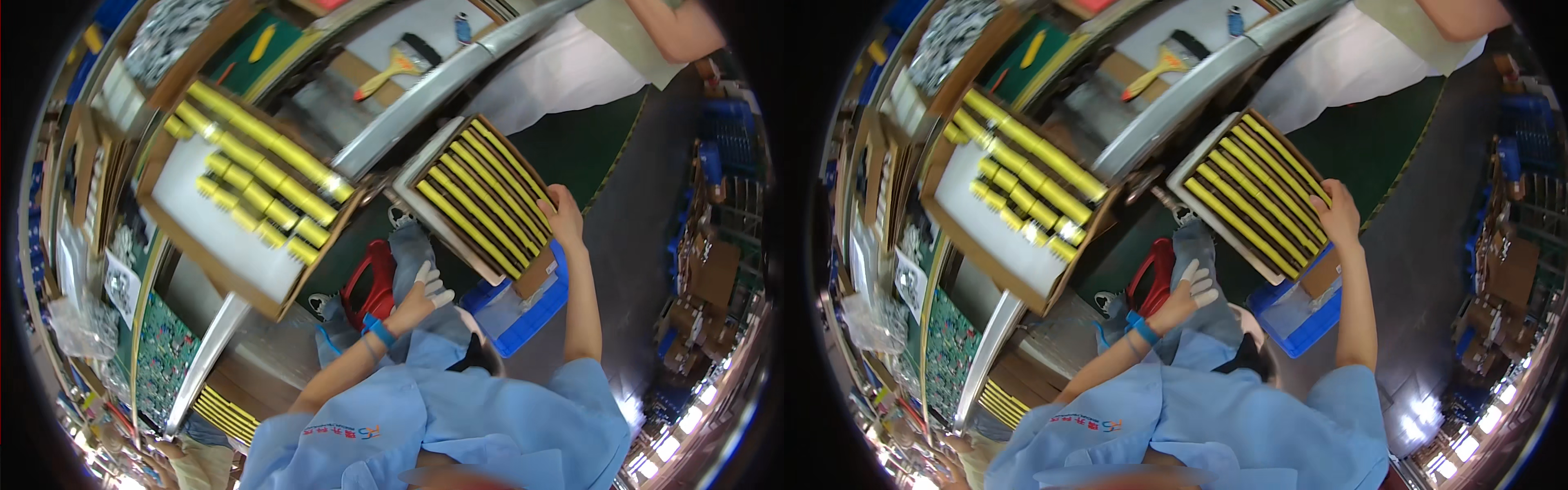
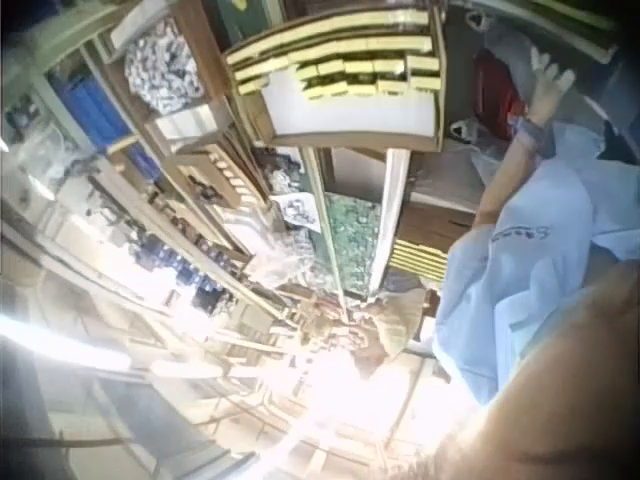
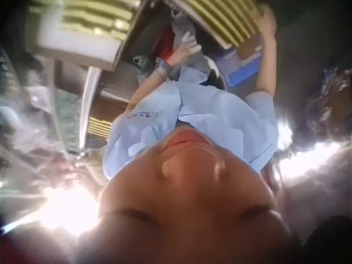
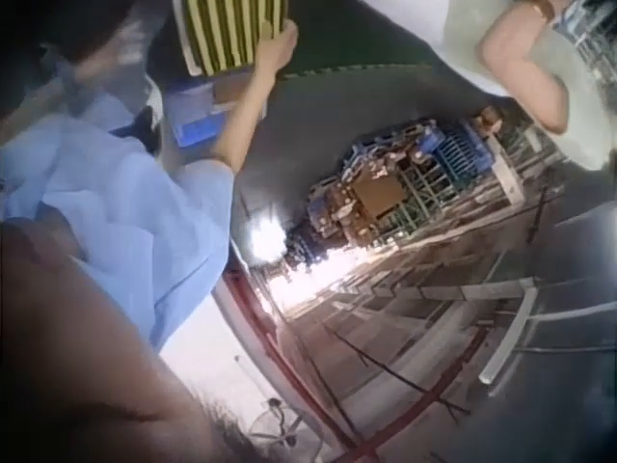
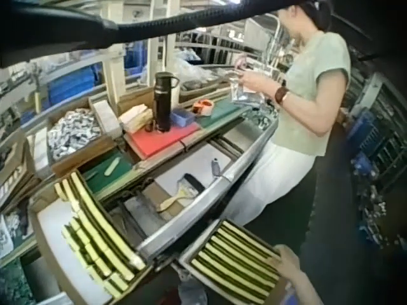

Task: The person assembles electronic components onto printed circuit boards (PCBs) by hand, placing heat sinks and transformers onto the boards on an assembly line.

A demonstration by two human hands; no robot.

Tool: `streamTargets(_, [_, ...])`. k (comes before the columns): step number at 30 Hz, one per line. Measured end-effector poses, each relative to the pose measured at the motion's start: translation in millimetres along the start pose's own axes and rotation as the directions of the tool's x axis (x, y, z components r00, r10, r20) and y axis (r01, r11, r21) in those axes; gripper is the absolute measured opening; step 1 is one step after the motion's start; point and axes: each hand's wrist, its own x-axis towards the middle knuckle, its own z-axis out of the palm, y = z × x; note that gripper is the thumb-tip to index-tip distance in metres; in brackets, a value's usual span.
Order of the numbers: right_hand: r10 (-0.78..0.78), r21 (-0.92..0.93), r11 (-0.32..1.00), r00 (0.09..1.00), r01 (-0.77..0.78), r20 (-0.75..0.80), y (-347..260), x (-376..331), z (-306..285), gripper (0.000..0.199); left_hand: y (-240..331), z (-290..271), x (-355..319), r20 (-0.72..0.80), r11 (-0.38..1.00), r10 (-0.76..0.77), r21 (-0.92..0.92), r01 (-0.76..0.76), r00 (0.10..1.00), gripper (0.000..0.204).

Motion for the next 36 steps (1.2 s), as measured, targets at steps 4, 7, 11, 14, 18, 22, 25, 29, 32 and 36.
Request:
streamTargets(4, [0.251,0.081,0.959,0.946,-0.272,0.207,69.2,30.4,125.9,0.071,-24.8,-55.8,103.8,-0.088,0.973,-0.214,-0.109,0.204,0.973,0.117])
streamTargets(7, [0.163,-0.077,0.985,0.982,-0.156,0.097,-4.2,10.4,218.4,0.066,-55.0,-140.3,130.5,-0.219,0.939,-0.256,-0.289,0.188,0.942,0.1])
streamTargets(11, [0.258,0.053,0.964,0.964,-0.261,0.063,-22.5,-25.0,260.7,0.041,-65.1,-185.7,123.6,-0.23,0.79,-0.143,-0.612,-0.028,0.963,0.056])
streamTargets(14, [0.453,0.257,0.797,0.823,-0.546,0.343,16.9,-39.3,278.5,0.037,-80.4,-222.4,112.5,-0.297,0.867,-0.242,-0.493,0.069,0.924,0.058])
streamTargets(18, [0.33,0.44,0.782,0.892,-0.441,0.308,22.7,-43.0,322.6,0.043,-74.9,-228.0,111.3,-0.335,0.886,-0.282,-0.451,0.11,0.899,0.08])
streamTargets(22, [0.336,0.646,0.364,0.741,-0.671,0.581,33.1,-31.6,328.4,0.05,-37.0,-223.5,117.1,-0.291,0.995,-0.053,-0.091,0.027,0.955,0.089])
streamTargets(25, [0.298,0.712,0.167,0.723,-0.682,0.623,26.3,-16.8,317.3,0.049,-2.1,-207.2,120.3,-0.285,0.997,-0.042,0.049,0.059,0.958,0.098])
streamTargets(29, [0.232,0.654,-0.084,0.623,-0.752,0.747,18.4,11.9,293.1,0.06,20.0,-179.1,119.3,-0.354,0.976,0.13,0.212,-0.056,0.926,0.086])
streamTargets(32, [0.199,0.712,-0.049,0.692,-0.701,0.694,20.6,15.8,289.4,0.068,21.3,-170.4,120.7,-0.33,0.979,0.156,0.18,-0.1,0.931,0.084])
streamTargets(36, [0.33,0.766,0.244,0.794,-0.595,0.511,-0.6,-7.4,257.8,0.071,34.2,-175.3,105.8,-0.297,0.985,0.151,0.121,-0.12,0.943,0.09])
